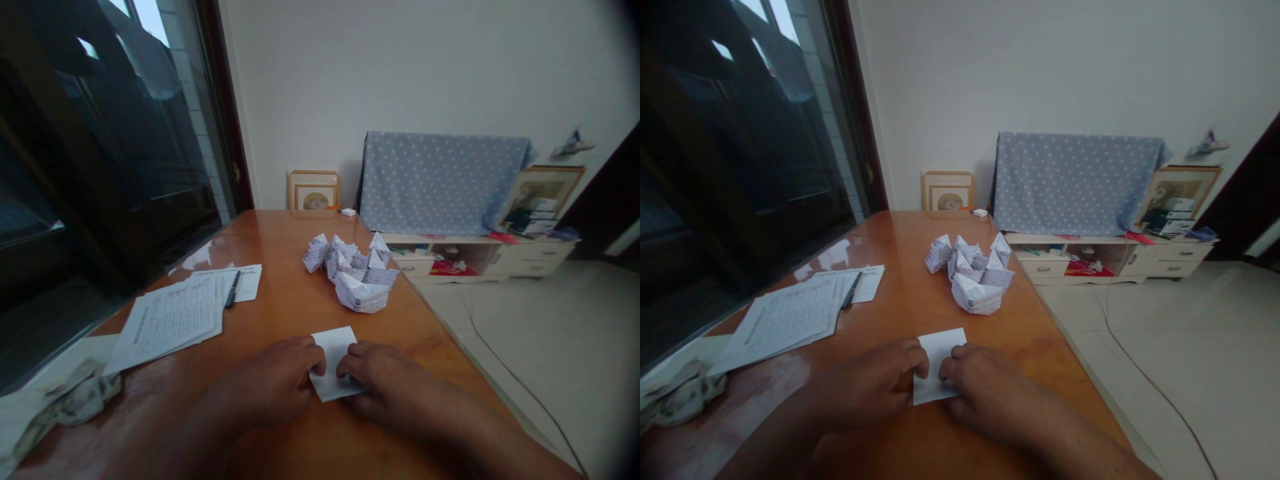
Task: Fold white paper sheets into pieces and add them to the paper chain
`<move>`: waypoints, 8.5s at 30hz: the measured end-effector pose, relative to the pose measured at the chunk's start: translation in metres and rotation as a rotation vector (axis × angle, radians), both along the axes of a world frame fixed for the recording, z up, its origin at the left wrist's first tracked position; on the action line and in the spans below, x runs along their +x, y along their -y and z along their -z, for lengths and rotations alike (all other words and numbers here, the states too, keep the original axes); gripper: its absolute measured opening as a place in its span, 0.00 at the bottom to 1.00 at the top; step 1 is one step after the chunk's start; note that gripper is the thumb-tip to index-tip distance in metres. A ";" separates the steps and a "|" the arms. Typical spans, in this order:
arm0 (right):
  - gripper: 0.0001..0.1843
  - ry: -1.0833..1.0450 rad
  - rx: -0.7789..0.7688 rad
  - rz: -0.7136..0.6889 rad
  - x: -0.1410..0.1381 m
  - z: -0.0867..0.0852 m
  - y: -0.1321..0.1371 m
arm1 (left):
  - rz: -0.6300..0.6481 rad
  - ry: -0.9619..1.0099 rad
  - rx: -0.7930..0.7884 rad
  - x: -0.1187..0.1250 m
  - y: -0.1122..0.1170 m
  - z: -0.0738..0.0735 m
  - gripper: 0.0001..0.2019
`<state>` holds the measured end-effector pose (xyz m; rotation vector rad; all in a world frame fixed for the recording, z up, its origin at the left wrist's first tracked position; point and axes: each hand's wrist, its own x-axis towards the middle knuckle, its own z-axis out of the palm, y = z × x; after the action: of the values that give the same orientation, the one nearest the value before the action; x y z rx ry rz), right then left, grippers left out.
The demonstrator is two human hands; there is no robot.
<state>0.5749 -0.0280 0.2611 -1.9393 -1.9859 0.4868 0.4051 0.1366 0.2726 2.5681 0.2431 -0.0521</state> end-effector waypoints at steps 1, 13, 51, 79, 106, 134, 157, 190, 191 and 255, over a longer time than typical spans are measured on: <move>0.14 -0.014 0.004 0.004 0.001 0.000 -0.001 | 0.003 -0.002 0.013 0.000 0.001 0.000 0.11; 0.06 -0.413 -0.051 0.161 0.034 0.005 -0.003 | -0.088 -0.057 -0.028 0.003 0.000 0.001 0.08; 0.17 -0.223 0.080 0.436 0.022 0.042 -0.032 | -0.179 0.109 -0.020 0.012 -0.008 0.012 0.13; 0.18 -0.187 0.081 0.456 0.022 0.046 -0.035 | -0.306 -0.049 0.029 0.014 -0.006 0.011 0.16; 0.07 -0.125 0.218 0.193 0.020 0.022 -0.021 | -0.189 -0.005 0.167 0.014 -0.006 0.016 0.15; 0.11 0.156 0.016 0.140 0.025 0.026 -0.020 | -0.161 -0.017 0.288 0.013 -0.004 0.017 0.16; 0.14 0.545 0.084 0.117 -0.021 -0.005 -0.010 | -0.150 -0.028 0.303 0.012 -0.009 0.024 0.21; 0.15 0.575 0.129 0.144 -0.070 0.022 0.005 | -0.097 -0.040 0.191 0.012 -0.028 0.030 0.21; 0.15 0.558 0.140 0.133 -0.073 0.023 0.003 | -0.098 -0.042 0.193 0.012 -0.027 0.029 0.21; 0.04 0.700 0.388 0.235 -0.011 0.057 0.003 | -0.080 0.234 0.166 0.003 -0.011 0.018 0.16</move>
<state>0.5642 -0.0308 0.2041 -2.2061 -1.9546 -0.6802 0.4083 0.1478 0.2549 2.6950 0.2706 0.3092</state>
